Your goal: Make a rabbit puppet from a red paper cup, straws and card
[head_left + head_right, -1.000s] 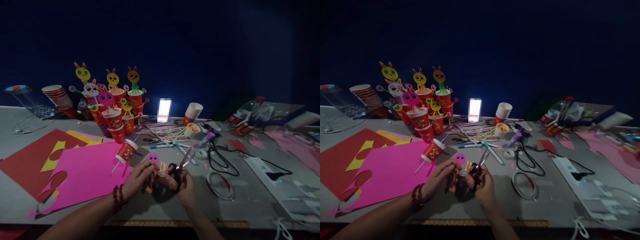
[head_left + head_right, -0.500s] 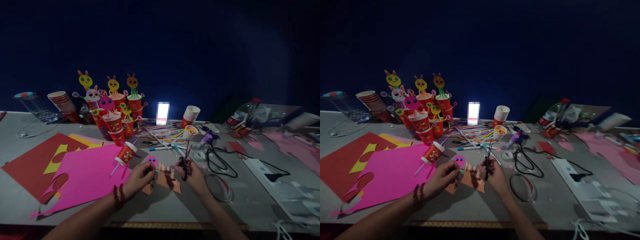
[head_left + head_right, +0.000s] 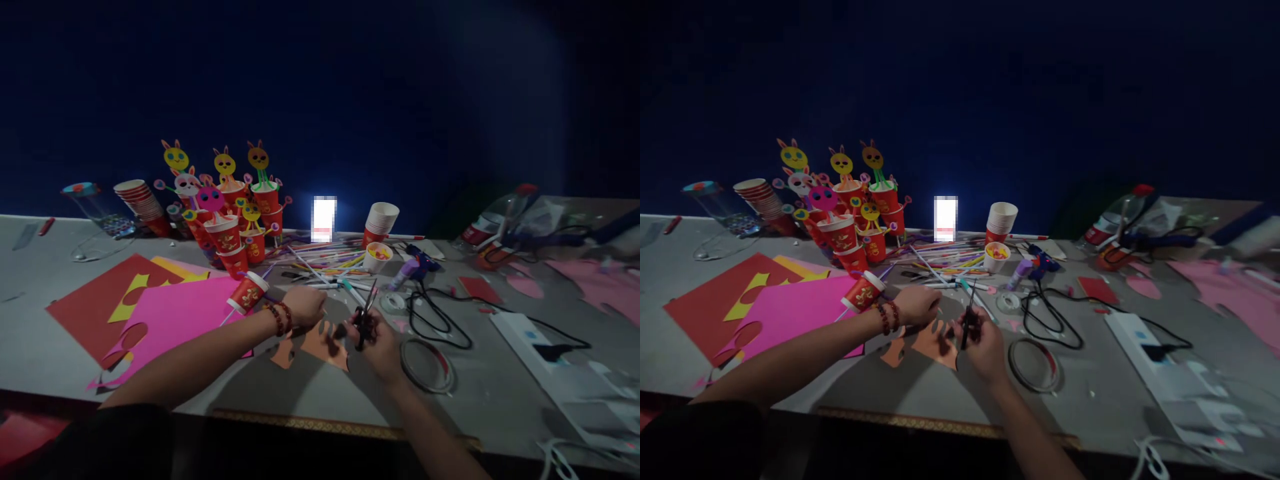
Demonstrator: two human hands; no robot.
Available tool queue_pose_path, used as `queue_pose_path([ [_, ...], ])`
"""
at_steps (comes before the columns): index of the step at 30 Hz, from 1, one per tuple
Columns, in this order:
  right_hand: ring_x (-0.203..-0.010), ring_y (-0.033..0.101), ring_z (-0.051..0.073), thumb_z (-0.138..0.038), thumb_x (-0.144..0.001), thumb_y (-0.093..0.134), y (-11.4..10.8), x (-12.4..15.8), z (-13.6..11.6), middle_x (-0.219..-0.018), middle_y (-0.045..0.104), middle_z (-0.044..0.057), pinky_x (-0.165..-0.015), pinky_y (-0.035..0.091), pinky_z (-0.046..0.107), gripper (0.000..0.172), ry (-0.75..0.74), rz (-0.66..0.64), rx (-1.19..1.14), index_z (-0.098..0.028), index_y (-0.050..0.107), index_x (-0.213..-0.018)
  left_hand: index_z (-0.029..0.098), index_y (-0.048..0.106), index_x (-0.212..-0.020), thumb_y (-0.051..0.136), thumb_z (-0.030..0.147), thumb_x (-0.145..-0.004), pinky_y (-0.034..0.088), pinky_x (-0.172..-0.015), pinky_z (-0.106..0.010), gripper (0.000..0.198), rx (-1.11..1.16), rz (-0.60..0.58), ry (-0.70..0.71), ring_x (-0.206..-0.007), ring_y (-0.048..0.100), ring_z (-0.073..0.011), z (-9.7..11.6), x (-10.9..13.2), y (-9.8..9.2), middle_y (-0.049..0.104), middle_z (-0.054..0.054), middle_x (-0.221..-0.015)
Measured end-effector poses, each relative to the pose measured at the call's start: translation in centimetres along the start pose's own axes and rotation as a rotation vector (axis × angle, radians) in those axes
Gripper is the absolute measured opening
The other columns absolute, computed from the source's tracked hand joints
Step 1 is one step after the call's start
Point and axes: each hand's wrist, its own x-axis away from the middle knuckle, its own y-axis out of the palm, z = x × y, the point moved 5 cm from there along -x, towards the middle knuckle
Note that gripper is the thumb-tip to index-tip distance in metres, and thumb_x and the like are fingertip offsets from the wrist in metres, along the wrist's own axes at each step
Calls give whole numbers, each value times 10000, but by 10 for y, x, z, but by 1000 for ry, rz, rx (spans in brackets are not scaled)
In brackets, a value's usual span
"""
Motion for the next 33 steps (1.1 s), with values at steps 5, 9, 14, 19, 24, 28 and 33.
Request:
queue_pose_path([
  [5,-657,616,176,-421,-779,706,-8,-1,0,-772,646,17,-620,502,290,272,-26,66,-7,-200,567,-857,175,614,-1017,558,281,-808,426,-676,-325,241,-73,-1,0,-847,642,-271,0,18,-17,689,-120,-930],
  [9,-663,618,172,-381,-782,702,-3,-1,3,-774,645,21,-607,507,273,240,-45,-2,-42,-195,575,-865,211,607,-925,488,382,-886,409,-625,-283,212,-64,-46,-19,-735,635,-202,-7,72,-24,679,-32,-816],
  [14,-638,605,170,-390,-754,711,5,-2,5,-750,637,25,-577,511,267,248,-33,-77,1,-196,574,-825,187,566,-982,591,475,-816,411,-629,-286,333,-83,-48,-147,-807,649,-232,-5,124,5,691,-64,-915],
  [19,-677,632,187,-408,-772,678,8,-4,16,-777,653,31,-637,535,298,258,-19,-102,93,-195,561,-857,188,571,-883,381,211,-928,418,-673,-296,197,-175,24,-176,-787,656,-210,-2,129,19,684,-75,-852],
  [24,-648,621,169,-365,-780,666,6,-8,24,-761,650,18,-616,512,277,208,-48,-55,158,-199,561,-850,175,572,-928,440,309,-919,438,-659,-318,189,-177,18,-130,-796,653,-242,1,130,16,678,-91,-887],
  [28,-638,606,166,-353,-769,671,6,-10,27,-738,633,11,-605,500,271,199,-57,-64,174,-199,564,-833,167,579,-947,410,200,-911,446,-712,-325,176,-165,-8,-94,-858,646,-245,3,133,20,671,-112,-932],
  [33,-638,600,167,-341,-748,700,8,-8,22,-726,621,9,-606,496,271,207,-53,-126,98,-192,573,-816,182,536,-865,345,238,-956,422,-635,-299,218,-17,65,-213,-745,648,-223,-12,140,3,659,-80,-794],
])
